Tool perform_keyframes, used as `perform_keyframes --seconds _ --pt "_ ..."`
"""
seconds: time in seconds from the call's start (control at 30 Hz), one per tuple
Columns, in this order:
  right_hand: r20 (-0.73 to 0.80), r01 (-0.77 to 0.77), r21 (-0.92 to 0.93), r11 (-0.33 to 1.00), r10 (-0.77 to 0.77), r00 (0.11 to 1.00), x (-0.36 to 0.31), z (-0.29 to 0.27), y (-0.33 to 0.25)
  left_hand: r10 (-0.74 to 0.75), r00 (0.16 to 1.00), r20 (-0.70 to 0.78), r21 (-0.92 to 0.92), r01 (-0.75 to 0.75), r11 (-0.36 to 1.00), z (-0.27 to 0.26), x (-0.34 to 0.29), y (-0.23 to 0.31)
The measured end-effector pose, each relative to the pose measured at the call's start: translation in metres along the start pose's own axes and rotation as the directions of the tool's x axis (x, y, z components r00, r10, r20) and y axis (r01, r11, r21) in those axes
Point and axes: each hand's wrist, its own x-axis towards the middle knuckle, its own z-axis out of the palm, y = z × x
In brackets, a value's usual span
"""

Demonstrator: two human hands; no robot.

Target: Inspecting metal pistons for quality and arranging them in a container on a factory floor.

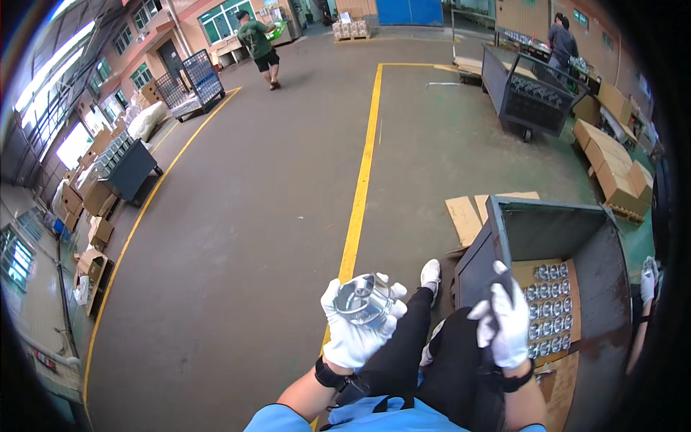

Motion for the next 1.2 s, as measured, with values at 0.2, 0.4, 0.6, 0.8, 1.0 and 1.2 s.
perform_keyframes --seconds 0.2,0.4,0.6,0.8,1.0,1.2 --pt "-0.295 0.136 0.055 0.989 -0.114 0.949 -0.008 -0.065 0.026 -0.162 0.987 0.006 -0.228 0.159 0.961 0.001 -0.014 -0.016" --pt "-0.509 0.189 0.253 0.949 -0.036 0.860 -0.033 -0.108 0.018 -0.224 0.974 0.036 -0.317 0.223 0.922 0.011 -0.017 -0.029" --pt "-0.772 0.319 0.243 0.916 -0.016 0.636 -0.072 -0.198 0.046 -0.295 0.951 -0.092 -0.301 0.256 0.919 -0.003 0.000 -0.043" --pt "-0.728 0.101 0.361 0.927 0.212 0.652 -0.157 -0.293 0.072 -0.395 0.904 -0.165 -0.194 0.363 0.911 -0.022 0.027 -0.074" --pt "-0.829 -0.007 0.156 0.988 0.135 0.543 -0.217 -0.378 0.160 -0.439 0.893 -0.102 -0.061 0.435 0.898 -0.032 0.028 -0.082" --pt "-0.994 -0.127 -0.112 0.986 -0.109 0.029 -0.197 -0.428 0.225 -0.534 0.826 -0.181 -0.015 0.541 0.841 -0.046 0.041 -0.109"
